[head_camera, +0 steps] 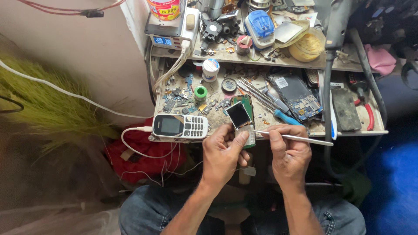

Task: The person solders a small circuit board on a cluttered repair bench using a soldering iron, then picks up a flip phone, presses its lit keypad, and uses a metal pry tool to work on the phone's screen and housing. They continue prying and separating the phone's parts, testing the keypad light, and handling the board and screen components.

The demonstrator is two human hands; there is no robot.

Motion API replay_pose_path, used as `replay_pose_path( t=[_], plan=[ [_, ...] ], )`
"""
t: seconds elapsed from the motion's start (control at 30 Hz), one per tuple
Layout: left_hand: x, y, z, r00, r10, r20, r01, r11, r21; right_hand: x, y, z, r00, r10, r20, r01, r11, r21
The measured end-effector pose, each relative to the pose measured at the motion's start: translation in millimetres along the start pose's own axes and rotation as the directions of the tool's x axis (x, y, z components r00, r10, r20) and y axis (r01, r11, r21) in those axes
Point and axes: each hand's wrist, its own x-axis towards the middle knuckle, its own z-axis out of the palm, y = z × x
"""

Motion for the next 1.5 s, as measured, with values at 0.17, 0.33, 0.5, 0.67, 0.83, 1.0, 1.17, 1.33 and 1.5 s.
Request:
replay_pose_path(
  t=[0.17, 0.33, 0.5, 0.67, 0.83, 1.0, 1.17, 1.33, 1.5],
  plan=[
    [-1.0, 0.9, 1.2, 1.000, 0.015, -0.005, -0.015, 1.000, -0.003, 0.3, 2.8, -0.2, 1.000, -0.002, 0.001, 0.002, 1.000, 0.014],
    [-0.9, 0.5, 0.3, 1.000, 0.013, 0.004, -0.013, 1.000, -0.018, 0.7, 4.7, -0.3, 1.000, 0.010, -0.015, -0.010, 1.000, 0.005],
    [-0.7, -0.4, -1.2, 1.000, 0.014, 0.020, -0.013, 0.999, -0.044, 1.5, 5.2, -0.9, 1.000, 0.006, -0.011, -0.007, 1.000, -0.018],
    [1.5, -1.9, -2.5, 0.999, 0.027, 0.031, -0.025, 0.998, -0.061, 2.8, 7.6, -0.5, 1.000, 0.006, -0.014, -0.006, 1.000, -0.019],
    [2.6, -4.6, -4.1, 0.999, 0.026, 0.041, -0.023, 0.997, -0.073, 2.0, 10.0, -0.3, 1.000, 0.001, -0.018, -0.001, 1.000, -0.006],
    [2.7, -5.0, -5.0, 0.998, 0.029, 0.052, -0.025, 0.996, -0.083, 1.9, 8.4, 0.2, 0.999, 0.011, -0.030, -0.012, 0.999, -0.052],
    [2.6, -3.8, -5.5, 0.998, 0.033, 0.058, -0.029, 0.997, -0.073, 2.4, 5.0, 1.7, 1.000, 0.000, -0.007, 0.000, 1.000, -0.010],
    [2.0, -3.4, -5.4, 0.998, 0.038, 0.059, -0.034, 0.997, -0.068, 2.0, 3.9, 3.0, 1.000, 0.001, -0.020, -0.001, 1.000, -0.029],
    [2.0, -2.3, -5.8, 0.997, 0.037, 0.063, -0.034, 0.998, -0.052, 1.9, 4.6, 2.9, 1.000, 0.013, -0.024, -0.014, 1.000, -0.019]
  ],
)
